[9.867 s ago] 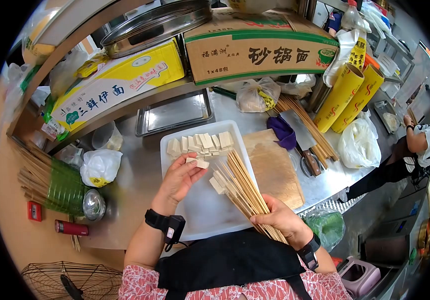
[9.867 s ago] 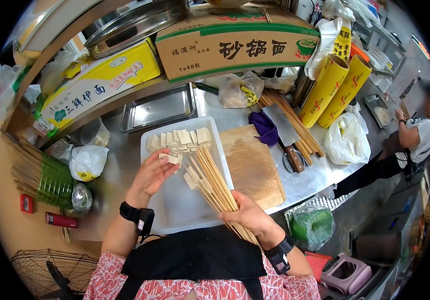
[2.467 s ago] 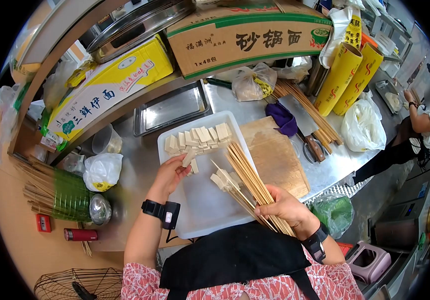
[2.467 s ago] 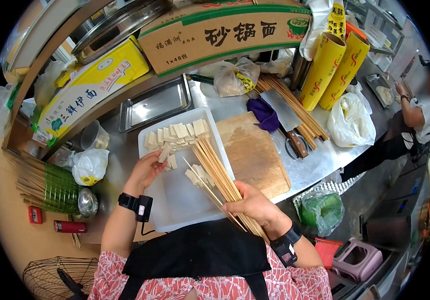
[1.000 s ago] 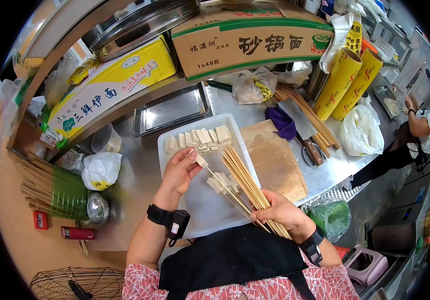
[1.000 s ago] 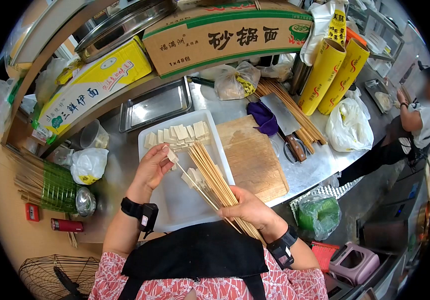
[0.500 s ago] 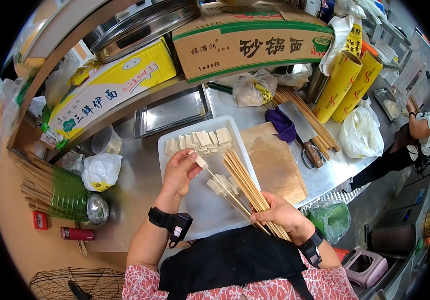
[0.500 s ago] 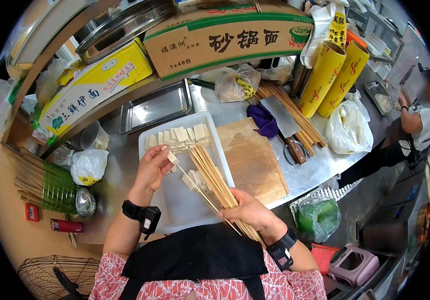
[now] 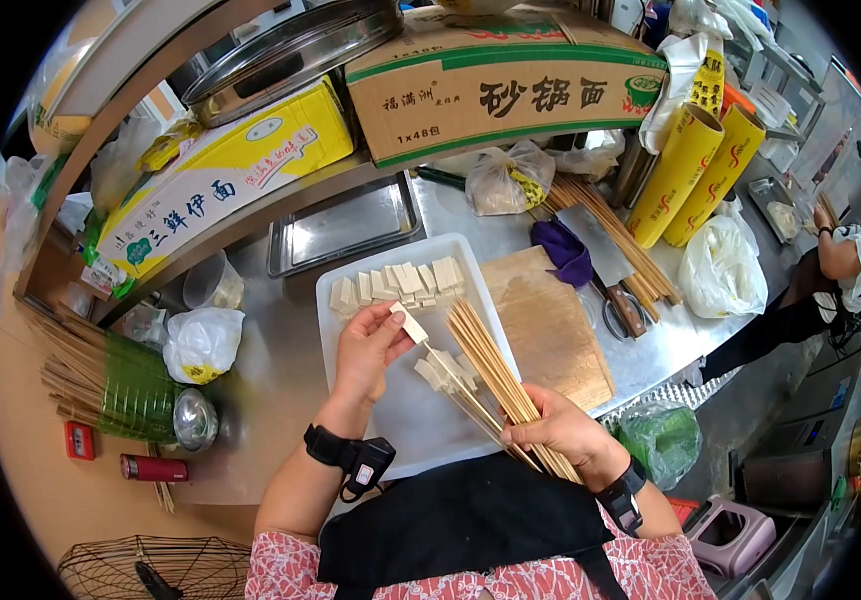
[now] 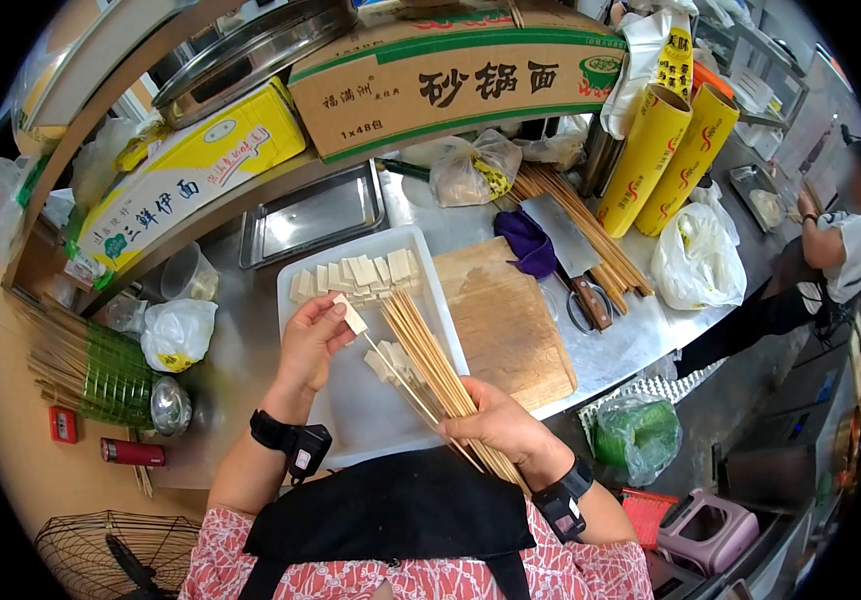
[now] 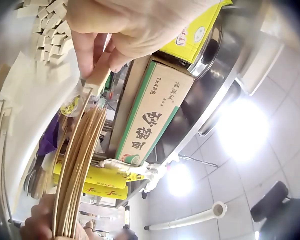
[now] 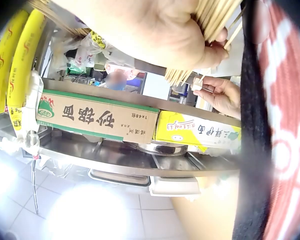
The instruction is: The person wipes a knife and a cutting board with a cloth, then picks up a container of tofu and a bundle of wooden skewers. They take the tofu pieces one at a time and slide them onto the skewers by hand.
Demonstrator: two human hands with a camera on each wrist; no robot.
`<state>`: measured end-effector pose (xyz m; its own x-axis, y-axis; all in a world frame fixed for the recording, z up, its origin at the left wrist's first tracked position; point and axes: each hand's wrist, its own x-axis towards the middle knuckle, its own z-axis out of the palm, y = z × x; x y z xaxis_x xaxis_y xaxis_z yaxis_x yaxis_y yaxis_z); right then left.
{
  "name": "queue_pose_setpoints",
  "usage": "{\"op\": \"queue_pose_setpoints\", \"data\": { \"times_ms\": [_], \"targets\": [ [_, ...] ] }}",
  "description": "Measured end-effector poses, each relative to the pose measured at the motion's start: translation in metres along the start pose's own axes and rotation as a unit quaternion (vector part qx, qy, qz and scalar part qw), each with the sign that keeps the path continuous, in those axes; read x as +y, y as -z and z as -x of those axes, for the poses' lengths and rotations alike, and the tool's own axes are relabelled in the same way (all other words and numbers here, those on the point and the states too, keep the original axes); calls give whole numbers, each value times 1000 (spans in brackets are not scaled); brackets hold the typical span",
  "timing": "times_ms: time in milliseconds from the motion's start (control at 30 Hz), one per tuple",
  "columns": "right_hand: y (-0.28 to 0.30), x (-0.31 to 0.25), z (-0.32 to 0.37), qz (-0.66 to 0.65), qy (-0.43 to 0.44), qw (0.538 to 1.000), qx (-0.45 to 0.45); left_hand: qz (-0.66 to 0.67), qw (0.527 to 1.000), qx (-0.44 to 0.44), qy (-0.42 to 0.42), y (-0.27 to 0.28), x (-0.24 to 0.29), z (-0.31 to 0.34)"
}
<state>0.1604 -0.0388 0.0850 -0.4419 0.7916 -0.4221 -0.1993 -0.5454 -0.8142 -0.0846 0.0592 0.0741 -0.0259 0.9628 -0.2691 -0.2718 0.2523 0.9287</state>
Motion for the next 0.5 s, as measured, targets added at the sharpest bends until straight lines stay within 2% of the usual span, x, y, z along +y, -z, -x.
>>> {"op": "queue_pose_setpoints", "data": {
  "times_ms": [500],
  "targets": [
    [1, 1, -1, 16, -2, 1000, 5, -26, 998, -55, 34, -10, -22, 20]
  ]
}}
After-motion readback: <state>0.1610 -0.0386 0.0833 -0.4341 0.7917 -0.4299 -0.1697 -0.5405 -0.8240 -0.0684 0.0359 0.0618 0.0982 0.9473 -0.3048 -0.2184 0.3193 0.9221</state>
